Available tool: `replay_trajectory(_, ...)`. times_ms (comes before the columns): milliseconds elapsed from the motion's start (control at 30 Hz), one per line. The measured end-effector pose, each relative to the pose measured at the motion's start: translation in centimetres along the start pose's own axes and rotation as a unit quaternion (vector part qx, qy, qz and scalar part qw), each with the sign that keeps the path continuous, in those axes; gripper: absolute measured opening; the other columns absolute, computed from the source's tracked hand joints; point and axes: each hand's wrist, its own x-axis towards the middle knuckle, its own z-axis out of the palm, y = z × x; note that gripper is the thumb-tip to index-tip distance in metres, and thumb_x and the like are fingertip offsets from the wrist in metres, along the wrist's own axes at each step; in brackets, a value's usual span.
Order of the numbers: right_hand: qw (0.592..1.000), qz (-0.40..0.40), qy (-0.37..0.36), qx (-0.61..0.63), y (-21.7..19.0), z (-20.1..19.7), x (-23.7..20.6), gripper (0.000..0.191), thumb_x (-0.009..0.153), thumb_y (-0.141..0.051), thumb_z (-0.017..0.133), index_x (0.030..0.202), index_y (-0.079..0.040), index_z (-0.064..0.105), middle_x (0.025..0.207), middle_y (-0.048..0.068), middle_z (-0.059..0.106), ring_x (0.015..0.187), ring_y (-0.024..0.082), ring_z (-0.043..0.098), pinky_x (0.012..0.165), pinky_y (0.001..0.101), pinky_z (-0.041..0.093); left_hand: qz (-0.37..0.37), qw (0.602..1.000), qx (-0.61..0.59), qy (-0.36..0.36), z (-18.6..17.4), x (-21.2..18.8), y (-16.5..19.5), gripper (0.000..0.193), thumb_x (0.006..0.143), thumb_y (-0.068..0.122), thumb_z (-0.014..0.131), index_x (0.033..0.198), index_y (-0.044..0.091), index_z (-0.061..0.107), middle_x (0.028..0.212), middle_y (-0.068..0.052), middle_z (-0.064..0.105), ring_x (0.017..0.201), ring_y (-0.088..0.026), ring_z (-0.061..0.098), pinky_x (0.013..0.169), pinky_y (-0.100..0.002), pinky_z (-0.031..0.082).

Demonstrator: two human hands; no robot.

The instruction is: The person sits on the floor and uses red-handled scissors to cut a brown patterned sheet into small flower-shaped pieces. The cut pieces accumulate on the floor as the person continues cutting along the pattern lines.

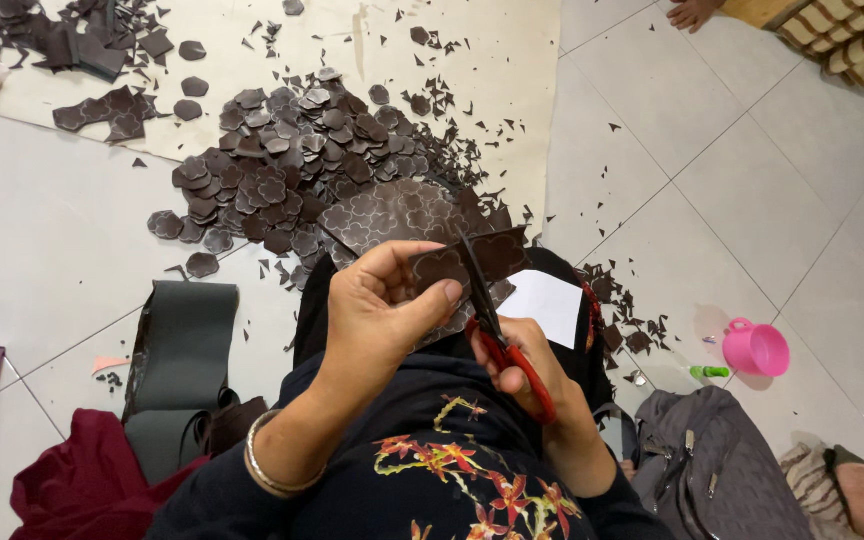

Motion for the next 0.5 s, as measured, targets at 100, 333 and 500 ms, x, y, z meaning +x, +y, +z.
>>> replay_trajectory(100, 1.000, -0.013, 0.011, -0.025, 0.29, 0.03, 0.15, 0.093, 0.055, -0.100, 0.053, 0.073, -0.009, 0.051, 0.059, -0.005, 0.047, 0.049, 0.004, 0.046, 0.043, 0.0189, 0.036, 0.003, 1.000, 0.013, -0.006, -0.21, 0.08, 0.18, 0.029, 0.089, -0.001, 0.075, 0.117, -0.004, 0.068, 0.094, -0.004, 0.074, 0.078, -0.005, 0.068, 0.069, -0.019, 0.057)
replay_trajectory(333, 0.998, -0.033, 0.006, -0.054, 0.21, -0.41, -0.21, 0.091, 0.062, -0.100, 0.050, 0.074, -0.010, 0.051, 0.062, -0.007, 0.047, 0.053, 0.002, 0.045, 0.046, 0.0174, 0.034, 0.002, 1.000, 0.023, -0.018, -0.72, 0.35, 0.57, 0.027, 0.088, -0.003, 0.074, 0.115, -0.004, 0.068, 0.091, -0.004, 0.074, 0.077, -0.005, 0.068, 0.067, -0.019, 0.057)
replay_trajectory(500, 1.000, 0.007, 0.007, -0.026, 0.23, -0.38, -0.41, 0.089, 0.061, -0.097, 0.053, 0.073, -0.009, 0.051, 0.055, -0.007, 0.045, 0.045, 0.003, 0.044, 0.040, 0.0185, 0.033, -0.004, 1.000, 0.021, -0.011, -0.79, 0.60, 0.40, 0.024, 0.088, -0.003, 0.073, 0.111, -0.004, 0.070, 0.093, -0.003, 0.074, 0.078, -0.004, 0.067, 0.068, -0.019, 0.054)
